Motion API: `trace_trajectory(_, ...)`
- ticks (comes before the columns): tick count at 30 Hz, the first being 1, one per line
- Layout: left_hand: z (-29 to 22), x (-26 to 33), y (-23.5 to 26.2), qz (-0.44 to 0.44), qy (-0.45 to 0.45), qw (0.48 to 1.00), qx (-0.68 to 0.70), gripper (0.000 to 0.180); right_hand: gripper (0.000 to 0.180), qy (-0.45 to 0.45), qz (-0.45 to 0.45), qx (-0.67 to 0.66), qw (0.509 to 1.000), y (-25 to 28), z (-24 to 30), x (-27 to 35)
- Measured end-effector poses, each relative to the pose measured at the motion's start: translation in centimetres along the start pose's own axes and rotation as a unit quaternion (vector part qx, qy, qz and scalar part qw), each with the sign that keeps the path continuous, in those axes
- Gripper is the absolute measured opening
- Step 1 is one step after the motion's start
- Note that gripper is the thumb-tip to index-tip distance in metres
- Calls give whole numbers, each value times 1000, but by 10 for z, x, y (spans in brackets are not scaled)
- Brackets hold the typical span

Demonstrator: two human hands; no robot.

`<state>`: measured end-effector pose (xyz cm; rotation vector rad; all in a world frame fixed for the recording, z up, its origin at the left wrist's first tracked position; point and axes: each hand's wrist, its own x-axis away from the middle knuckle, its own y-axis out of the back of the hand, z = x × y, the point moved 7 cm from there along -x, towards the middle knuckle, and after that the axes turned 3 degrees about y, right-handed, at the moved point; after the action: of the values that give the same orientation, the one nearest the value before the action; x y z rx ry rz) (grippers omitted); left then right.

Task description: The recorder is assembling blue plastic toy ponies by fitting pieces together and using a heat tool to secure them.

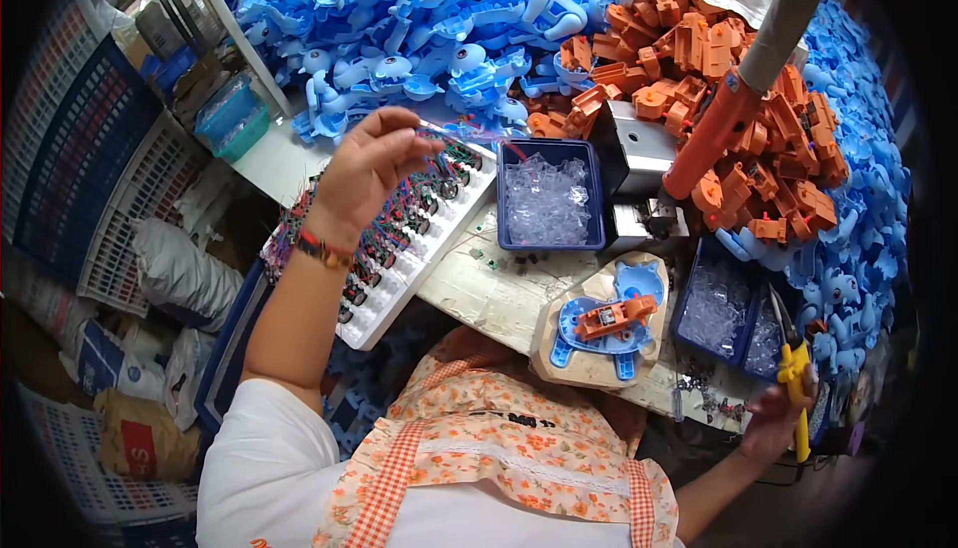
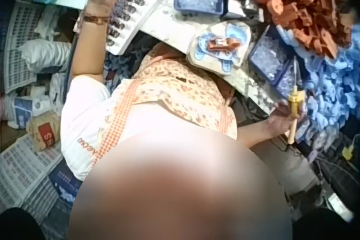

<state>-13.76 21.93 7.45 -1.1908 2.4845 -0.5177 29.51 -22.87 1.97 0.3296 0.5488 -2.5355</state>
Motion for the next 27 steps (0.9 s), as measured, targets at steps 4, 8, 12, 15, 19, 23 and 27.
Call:
trace_trajectory(4, 32, 36, -57, -12, 4, 997, -79, 30, 51, 93, 185, 19, 978, -82, 6, 23)
trace_trajectory(8, 70, 72, -87, 2, 8, 994, -109, 25, 34, 132, 289, -15, 948, -202, 22, 51)
trace_trajectory(12, 96, 91, -108, -6, 12, 996, -87, 22, 47, 287, 390, 184, 855, -259, 25, 57)
trace_trajectory(15, 112, 99, -117, 15, 49, 998, -41, 22, 43, 193, 416, 179, 870, -259, -11, 66)
trace_trajectory(19, 130, 108, -122, 48, 156, 984, 70, 24, 40, 119, 386, 88, 910, -257, -17, 66)
trace_trajectory(23, 145, 116, -132, 85, 259, 950, 155, 26, 44, 117, 372, 61, 919, -254, -12, 62)
trace_trajectory(27, 150, 118, -132, 95, 273, 948, 135, 23, 46, 121, 382, 62, 914, -260, -6, 64)
